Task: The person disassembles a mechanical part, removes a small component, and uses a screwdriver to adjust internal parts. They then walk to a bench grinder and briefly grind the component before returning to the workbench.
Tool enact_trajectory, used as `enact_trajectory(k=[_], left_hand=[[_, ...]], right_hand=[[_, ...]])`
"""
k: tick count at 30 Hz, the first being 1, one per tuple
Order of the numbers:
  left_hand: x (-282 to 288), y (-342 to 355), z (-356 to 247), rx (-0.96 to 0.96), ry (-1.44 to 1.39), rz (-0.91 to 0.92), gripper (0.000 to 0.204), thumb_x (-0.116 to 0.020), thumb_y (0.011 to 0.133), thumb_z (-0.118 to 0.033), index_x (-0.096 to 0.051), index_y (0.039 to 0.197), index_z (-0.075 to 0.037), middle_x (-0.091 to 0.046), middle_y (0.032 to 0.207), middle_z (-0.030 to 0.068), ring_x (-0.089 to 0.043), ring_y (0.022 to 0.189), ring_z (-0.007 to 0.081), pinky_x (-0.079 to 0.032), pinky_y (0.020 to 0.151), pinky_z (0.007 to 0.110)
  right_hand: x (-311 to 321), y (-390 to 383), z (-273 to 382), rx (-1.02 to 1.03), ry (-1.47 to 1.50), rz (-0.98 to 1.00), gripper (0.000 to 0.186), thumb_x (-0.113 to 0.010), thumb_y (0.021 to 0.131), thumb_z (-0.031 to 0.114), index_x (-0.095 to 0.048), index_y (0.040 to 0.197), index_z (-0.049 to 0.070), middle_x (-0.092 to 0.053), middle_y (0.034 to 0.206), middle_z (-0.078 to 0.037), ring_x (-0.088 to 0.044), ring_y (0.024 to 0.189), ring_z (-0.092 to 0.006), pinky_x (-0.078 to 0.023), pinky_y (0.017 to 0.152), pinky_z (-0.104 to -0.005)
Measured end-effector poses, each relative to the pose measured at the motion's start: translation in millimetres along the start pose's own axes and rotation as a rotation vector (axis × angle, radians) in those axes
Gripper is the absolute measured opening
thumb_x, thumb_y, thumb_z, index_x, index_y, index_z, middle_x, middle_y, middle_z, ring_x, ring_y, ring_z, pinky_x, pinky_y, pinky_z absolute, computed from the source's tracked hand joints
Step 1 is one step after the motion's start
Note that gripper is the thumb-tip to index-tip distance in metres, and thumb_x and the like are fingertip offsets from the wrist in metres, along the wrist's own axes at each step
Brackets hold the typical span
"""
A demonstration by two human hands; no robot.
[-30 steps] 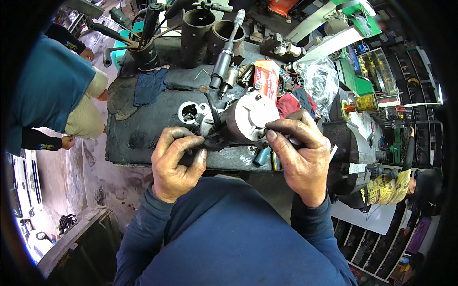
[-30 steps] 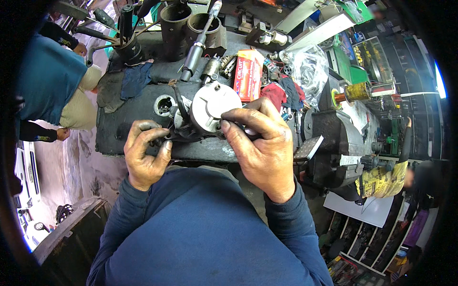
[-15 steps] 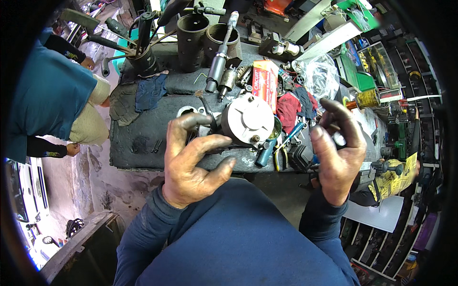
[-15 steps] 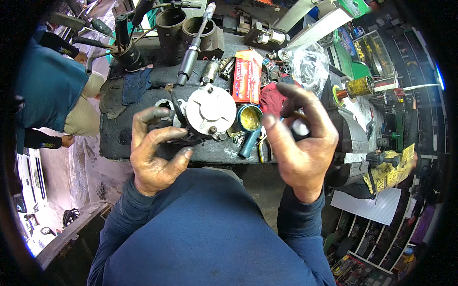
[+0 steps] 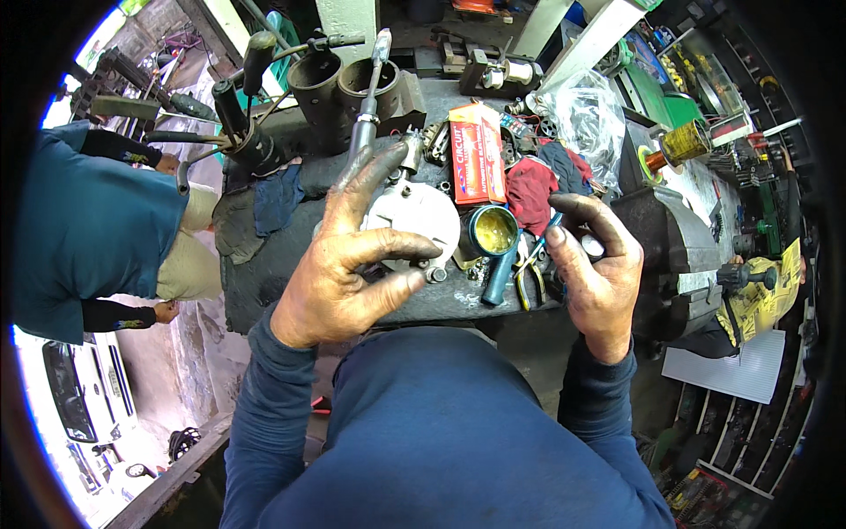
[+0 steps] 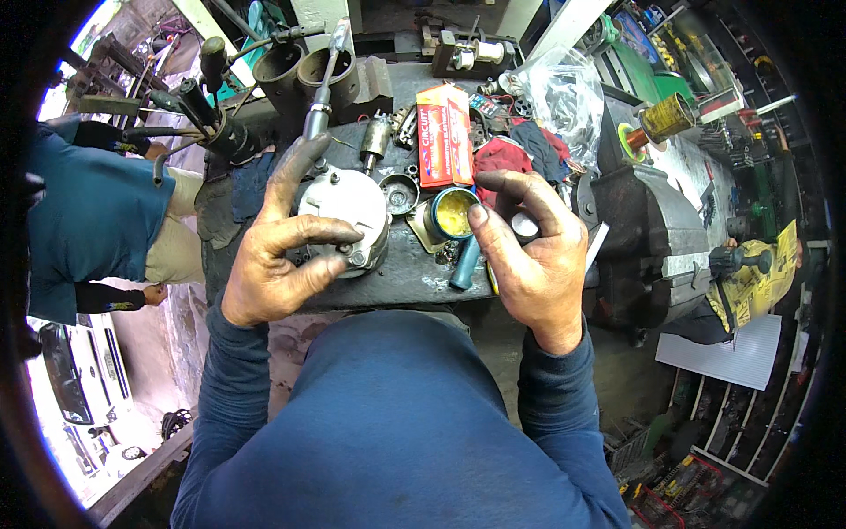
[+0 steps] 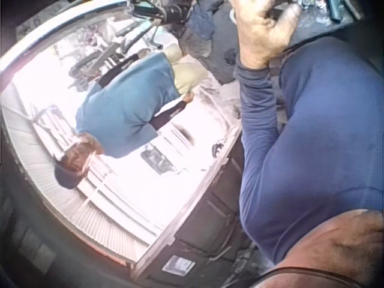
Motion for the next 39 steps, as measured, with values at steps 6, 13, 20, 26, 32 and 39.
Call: enact_trajectory(k=[6,13,20,26,32,39], left_hand=[[-3,11,10,0.065,-0.222,0.087,0.037,-0.094,0.069,-0.014,-0.081,0.102,-0.007,-0.037,0.163,0.0257,-0.039,0.15,0.0399,-0.035,0.119,0.046],[3,13,6,0.145,-0.319,0.087,0.031,-0.091,0.072,-0.016,-0.082,0.1,-0.006,-0.04,0.162,0.0272,-0.041,0.149,0.0399,-0.026,0.124,0.049],[5,20,1,0.051,-0.155,0.269,0.046,-0.092,0.07,-0.018,-0.076,0.112,-0.007,-0.042,0.159,0.0261,-0.042,0.147,0.0383,-0.029,0.123,0.049],[4,19,1,0.082,-0.196,0.28,0.042,-0.089,0.075,-0.017,-0.076,0.113,-0.006,-0.045,0.156,0.0255,-0.046,0.144,0.0357,-0.036,0.118,0.045],[6,21,4,0.186,-0.249,0.265,0.028,-0.084,0.078,-0.011,-0.079,0.104,-0.005,-0.043,0.157,0.0243,-0.046,0.144,0.0358,-0.037,0.118,0.045],[5,24,2,0.05,-0.259,0.25,0.039,-0.091,0.069,-0.015,-0.075,0.104,-0.005,-0.047,0.154,0.0214,-0.051,0.139,0.0324,-0.042,0.114,0.041]], right_hand=[[5,5,-6,0.087,0.006,0.001,0.025,-0.076,0.092,0.01,-0.073,0.114,-0.002,-0.064,0.089,-0.001,-0.052,0.077,-0.0065,-0.042,0.068,-0.0229],[5,9,-10,0.087,-0.041,0.015,0.024,-0.077,0.09,0.012,-0.075,0.111,0.001,-0.069,0.088,-0.006,-0.059,0.079,-0.0116,-0.048,0.073,-0.0272],[2,12,-16,0.123,-0.04,0.024,0.024,-0.076,0.091,0.012,-0.074,0.112,0.0,-0.072,0.092,-0.007,-0.06,0.08,-0.0112,-0.049,0.074,-0.0267],[-3,12,-25,0.026,0.033,0.06,0.025,-0.076,0.092,0.012,-0.074,0.113,-0.001,-0.073,0.094,-0.007,-0.06,0.082,-0.0099,-0.049,0.075,-0.0266],[-4,12,-21,0.055,0.001,0.059,0.025,-0.075,0.093,0.013,-0.073,0.113,-0.002,-0.073,0.094,-0.007,-0.061,0.082,-0.0095,-0.05,0.075,-0.0268],[-8,10,-27,0.01,0.045,0.063,0.025,-0.075,0.094,0.013,-0.073,0.113,-0.002,-0.074,0.095,-0.008,-0.064,0.086,-0.0102,-0.052,0.078,-0.0274]])
Point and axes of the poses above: each hand's wrist, its own y-axis towards the middle knuckle, its own x-axis out of the back of the hand, z = x × y, the point moved 5 cm from there along y, towards the middle knuckle
